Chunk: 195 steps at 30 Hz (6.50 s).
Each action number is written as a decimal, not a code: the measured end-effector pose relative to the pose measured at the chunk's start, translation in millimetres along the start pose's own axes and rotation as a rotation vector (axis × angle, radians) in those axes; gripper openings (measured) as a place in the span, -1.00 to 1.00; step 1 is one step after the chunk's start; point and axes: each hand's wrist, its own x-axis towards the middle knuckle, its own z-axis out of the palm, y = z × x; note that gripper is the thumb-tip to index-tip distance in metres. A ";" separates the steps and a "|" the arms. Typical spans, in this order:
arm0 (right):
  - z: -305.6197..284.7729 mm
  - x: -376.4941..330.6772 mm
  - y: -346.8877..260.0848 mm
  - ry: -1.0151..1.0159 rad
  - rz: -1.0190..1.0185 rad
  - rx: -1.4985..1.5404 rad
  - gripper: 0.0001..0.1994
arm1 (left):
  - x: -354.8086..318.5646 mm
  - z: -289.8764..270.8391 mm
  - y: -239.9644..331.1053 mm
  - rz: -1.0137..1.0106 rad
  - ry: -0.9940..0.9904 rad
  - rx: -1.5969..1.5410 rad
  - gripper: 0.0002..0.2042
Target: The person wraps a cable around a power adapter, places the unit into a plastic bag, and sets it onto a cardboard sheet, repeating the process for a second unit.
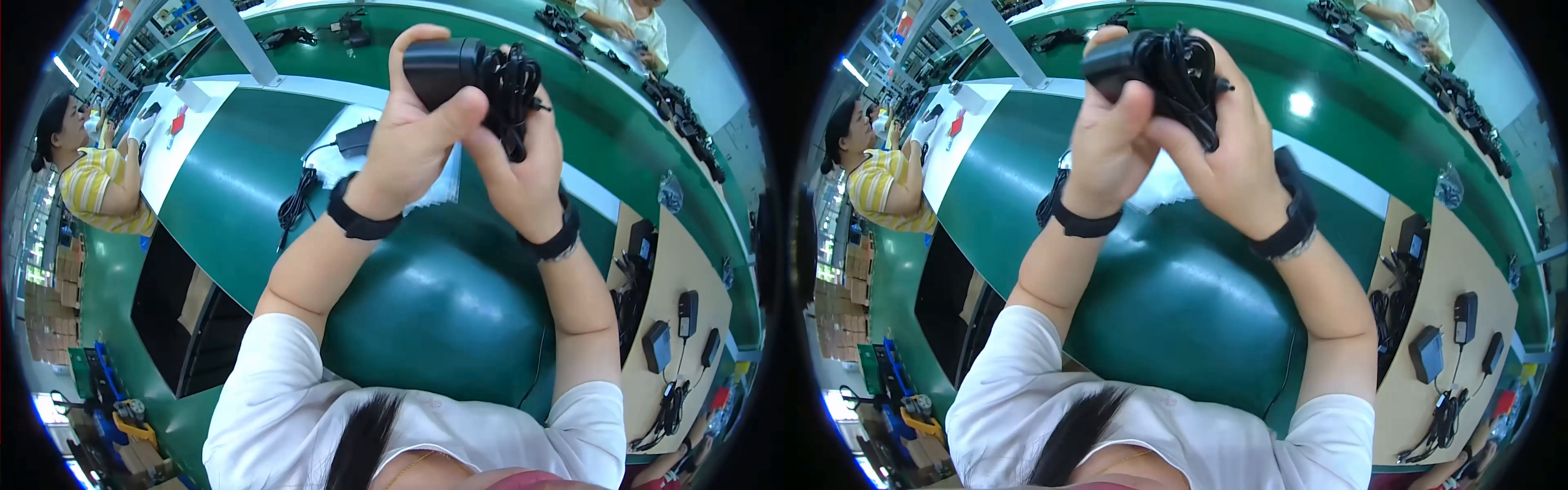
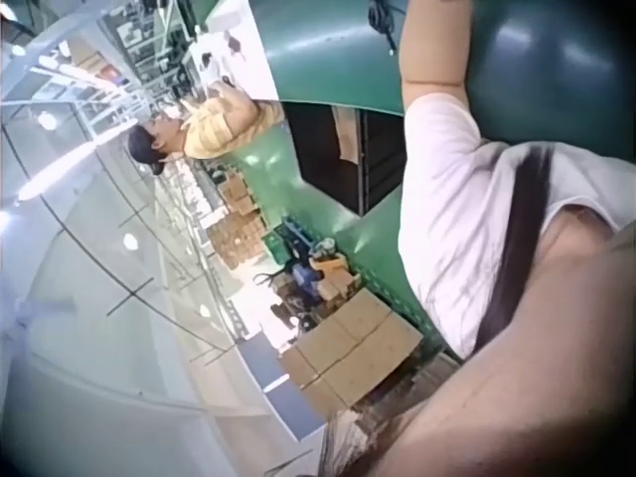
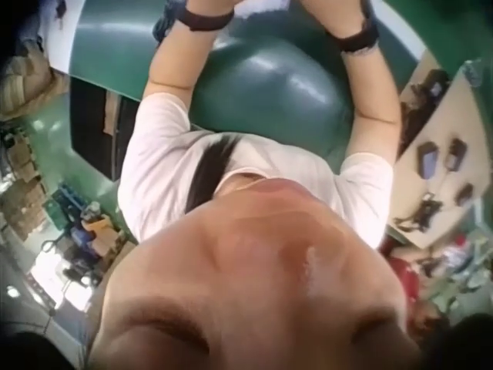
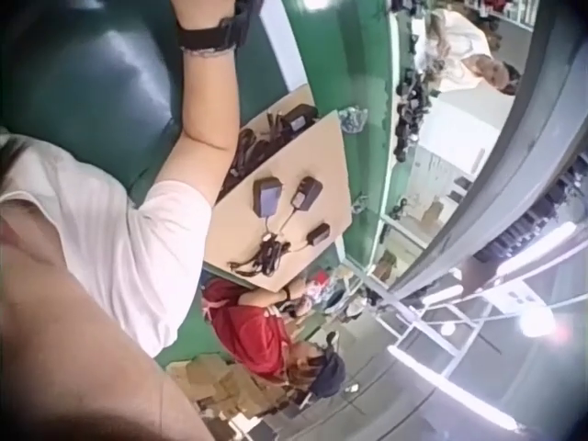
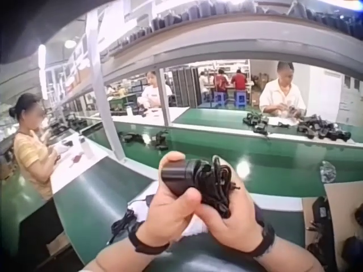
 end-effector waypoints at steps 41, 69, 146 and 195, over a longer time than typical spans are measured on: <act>-90.1 31.6 2.6 0.338 0.115 0.250 -0.67 | -21.1 -113.0 10.2 -0.955 0.195 1.344 -0.79; -26.8 16.1 31.4 -0.126 0.422 0.129 -0.57 | 6.6 -42.2 14.5 -0.162 0.281 1.333 -0.78; 8.6 5.1 21.4 -0.293 0.579 0.404 -0.63 | 10.0 -49.9 52.3 -0.193 0.310 0.944 -0.46; -6.2 4.0 49.0 -0.151 0.353 0.236 -0.73 | -6.4 -46.6 -24.4 -0.233 0.406 0.044 -0.85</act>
